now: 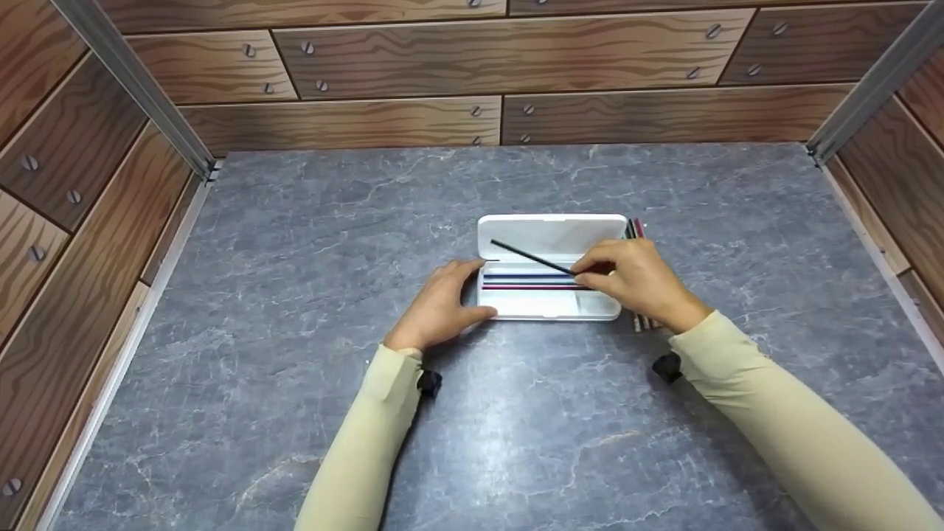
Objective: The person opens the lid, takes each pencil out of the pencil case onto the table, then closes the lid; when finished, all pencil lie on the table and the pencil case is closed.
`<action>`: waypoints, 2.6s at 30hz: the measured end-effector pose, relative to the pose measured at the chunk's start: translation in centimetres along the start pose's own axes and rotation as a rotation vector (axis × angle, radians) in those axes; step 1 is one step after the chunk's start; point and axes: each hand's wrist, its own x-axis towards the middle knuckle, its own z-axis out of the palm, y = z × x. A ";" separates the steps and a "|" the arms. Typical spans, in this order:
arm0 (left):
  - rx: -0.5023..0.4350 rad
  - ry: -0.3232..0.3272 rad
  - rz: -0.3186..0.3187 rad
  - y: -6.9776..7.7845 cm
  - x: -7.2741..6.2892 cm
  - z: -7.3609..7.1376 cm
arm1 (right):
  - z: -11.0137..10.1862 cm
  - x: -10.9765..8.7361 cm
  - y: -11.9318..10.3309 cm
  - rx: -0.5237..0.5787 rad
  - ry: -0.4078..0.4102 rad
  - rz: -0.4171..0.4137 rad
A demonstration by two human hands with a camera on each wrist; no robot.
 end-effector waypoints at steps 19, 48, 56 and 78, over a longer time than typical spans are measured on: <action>0.005 -0.020 -0.033 2.7 -1.3 -1.3 | -4.2 -2.7 1.6 0.211 0.191 0.355; 0.018 -0.024 -0.039 2.9 -1.3 -1.3 | -4.8 -6.3 5.3 0.217 0.105 0.754; 0.013 -0.029 -0.058 3.0 -1.3 -1.3 | -4.5 -6.4 5.7 0.180 0.063 0.758; 0.014 -0.031 -0.054 2.9 -1.4 -1.3 | -4.2 -6.8 5.5 0.178 0.052 0.749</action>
